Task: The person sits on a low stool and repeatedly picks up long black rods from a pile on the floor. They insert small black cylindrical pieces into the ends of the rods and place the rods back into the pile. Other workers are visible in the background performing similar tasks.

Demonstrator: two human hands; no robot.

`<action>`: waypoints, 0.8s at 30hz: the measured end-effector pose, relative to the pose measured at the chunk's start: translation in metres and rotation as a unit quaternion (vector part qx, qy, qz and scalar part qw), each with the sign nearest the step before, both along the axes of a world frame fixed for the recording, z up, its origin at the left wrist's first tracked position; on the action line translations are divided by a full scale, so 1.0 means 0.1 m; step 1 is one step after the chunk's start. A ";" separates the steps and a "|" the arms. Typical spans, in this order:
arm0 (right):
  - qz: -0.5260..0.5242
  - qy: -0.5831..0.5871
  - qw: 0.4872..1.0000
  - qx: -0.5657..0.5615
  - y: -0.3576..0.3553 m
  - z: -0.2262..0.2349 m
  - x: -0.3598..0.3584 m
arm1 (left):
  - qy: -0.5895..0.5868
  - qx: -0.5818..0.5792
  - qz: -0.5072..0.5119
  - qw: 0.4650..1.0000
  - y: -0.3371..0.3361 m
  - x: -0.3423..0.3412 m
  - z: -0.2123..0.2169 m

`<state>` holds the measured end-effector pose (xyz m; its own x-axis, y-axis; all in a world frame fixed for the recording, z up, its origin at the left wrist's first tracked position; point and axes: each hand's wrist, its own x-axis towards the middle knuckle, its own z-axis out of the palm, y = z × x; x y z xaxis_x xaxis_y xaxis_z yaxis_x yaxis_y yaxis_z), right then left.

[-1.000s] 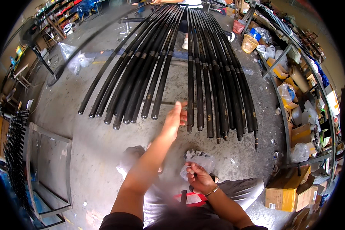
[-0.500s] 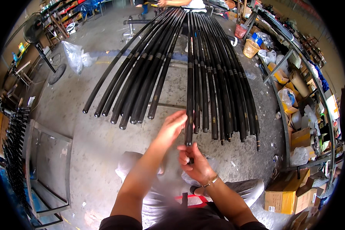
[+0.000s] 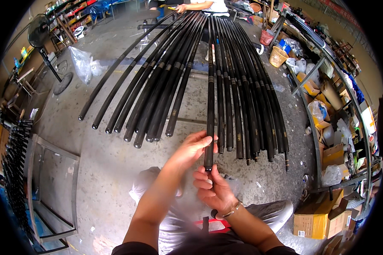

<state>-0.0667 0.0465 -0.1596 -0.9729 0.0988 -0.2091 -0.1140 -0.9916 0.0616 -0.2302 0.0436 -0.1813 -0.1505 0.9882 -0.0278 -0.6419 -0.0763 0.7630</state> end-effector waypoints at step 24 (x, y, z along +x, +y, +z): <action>-0.032 -0.135 0.986 0.089 -0.03 0.01 0.04 | 0.048 -0.052 0.033 0.997 0.01 -0.02 0.00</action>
<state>-0.0626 0.0436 -0.1588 -0.8746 0.2161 -0.4340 -0.1647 -0.9744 -0.1532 -0.2323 0.0449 -0.1810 -0.2212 0.9687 -0.1124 -0.5625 -0.0326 0.8262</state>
